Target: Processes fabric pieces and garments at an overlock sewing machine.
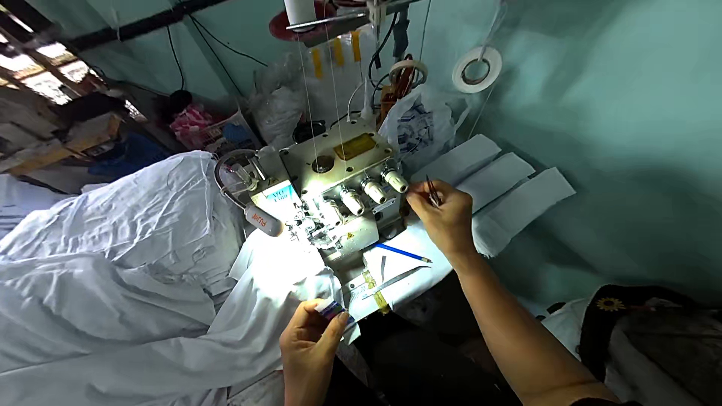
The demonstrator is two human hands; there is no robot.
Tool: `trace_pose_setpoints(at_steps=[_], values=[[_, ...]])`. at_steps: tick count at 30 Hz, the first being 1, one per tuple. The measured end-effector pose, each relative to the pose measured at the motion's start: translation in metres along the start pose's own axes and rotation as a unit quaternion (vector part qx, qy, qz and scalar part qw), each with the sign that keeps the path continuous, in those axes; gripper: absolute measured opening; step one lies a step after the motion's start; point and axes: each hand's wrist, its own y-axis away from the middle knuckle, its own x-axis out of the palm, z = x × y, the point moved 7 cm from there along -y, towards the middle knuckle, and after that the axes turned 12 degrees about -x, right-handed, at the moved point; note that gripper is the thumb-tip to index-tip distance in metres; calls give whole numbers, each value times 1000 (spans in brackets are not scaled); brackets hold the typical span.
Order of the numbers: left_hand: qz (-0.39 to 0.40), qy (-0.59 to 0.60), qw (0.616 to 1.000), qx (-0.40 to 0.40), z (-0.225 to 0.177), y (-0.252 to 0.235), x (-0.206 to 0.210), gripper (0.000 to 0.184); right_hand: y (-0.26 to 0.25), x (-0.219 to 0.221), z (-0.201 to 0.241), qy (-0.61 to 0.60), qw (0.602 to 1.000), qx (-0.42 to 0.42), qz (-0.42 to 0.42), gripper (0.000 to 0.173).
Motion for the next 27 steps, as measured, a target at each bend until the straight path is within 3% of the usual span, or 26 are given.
trace_pose_setpoints(at_steps=[3, 5, 8, 11, 15, 20, 23, 27], values=[[-1, 1, 1000, -3, -2, 3, -4, 25, -26, 4, -10, -48, 997, 63, -14, 16], [-10, -24, 1000, -1, -3, -2, -3, 31, -42, 2, -4, -38, 998, 51, 4, 21], [-25, -30, 999, -22, -5, -11, -2, 30, -46, -20, 38, 50, 997, -54, 16, 37], [-54, 62, 994, -73, 2, -13, -3, 24, -13, -25, 90, -4, 980, -200, 8, 15], [-117, 143, 981, -65, 1, -9, -3, 24, 74, 30, 92, -232, 950, -81, 195, 4], [-185, 77, 979, 45, -5, 3, -7, 30, 125, 68, 67, -318, 921, 134, 179, 4], [-115, -34, 992, 40, -4, 3, -4, 35, 112, 73, 69, -278, 933, 83, 212, 15], [79, -191, 977, -60, 11, 1, 6, 31, 90, 81, 73, -190, 903, -76, 379, 17]])
